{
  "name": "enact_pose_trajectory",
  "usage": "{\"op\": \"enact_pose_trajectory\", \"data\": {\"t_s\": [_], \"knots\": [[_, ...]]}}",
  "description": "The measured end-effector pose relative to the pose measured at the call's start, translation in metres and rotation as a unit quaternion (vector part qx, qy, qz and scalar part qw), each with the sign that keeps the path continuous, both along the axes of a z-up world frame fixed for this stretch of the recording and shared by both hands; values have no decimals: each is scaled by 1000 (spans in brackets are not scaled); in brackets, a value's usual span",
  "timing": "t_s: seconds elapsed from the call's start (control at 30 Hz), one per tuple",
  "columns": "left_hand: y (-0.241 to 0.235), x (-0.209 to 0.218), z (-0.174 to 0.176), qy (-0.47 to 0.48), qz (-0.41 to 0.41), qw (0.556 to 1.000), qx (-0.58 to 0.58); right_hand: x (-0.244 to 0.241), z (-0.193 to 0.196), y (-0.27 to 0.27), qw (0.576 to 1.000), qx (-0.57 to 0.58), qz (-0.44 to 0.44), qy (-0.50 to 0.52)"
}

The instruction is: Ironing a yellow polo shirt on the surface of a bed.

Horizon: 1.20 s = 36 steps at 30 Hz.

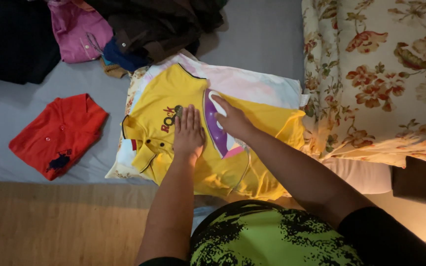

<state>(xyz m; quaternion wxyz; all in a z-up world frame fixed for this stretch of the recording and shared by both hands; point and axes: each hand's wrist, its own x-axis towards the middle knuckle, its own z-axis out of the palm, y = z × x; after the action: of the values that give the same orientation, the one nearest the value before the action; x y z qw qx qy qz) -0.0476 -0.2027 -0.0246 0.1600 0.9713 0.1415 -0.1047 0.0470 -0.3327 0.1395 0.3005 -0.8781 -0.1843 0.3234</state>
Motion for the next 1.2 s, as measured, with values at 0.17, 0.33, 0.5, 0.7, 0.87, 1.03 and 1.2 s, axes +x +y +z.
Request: {"op": "enact_pose_trajectory", "data": {"t_s": [0.17,0.33,0.5,0.7,0.87,1.03,1.2], "knots": [[-1,-8,27,27,5,1000,-7,-4,14,-18,998,45,45,24],[-5,-13,29,17,32,999,32,5,2,-20,995,42,74,55],[-2,-8,28,33,31,999,15,20,-23,-7,998,45,41,31],[-2,-14,24,15,32,999,4,6,2,-21,993,38,79,74],[-2,-12,18,3,38,999,9,15,-8,-6,995,54,66,54],[-2,-12,14,-2,41,999,3,17,-11,-12,994,50,49,78],[0,-13,13,-23,39,999,0,25,-37,-18,987,109,87,76]]}}
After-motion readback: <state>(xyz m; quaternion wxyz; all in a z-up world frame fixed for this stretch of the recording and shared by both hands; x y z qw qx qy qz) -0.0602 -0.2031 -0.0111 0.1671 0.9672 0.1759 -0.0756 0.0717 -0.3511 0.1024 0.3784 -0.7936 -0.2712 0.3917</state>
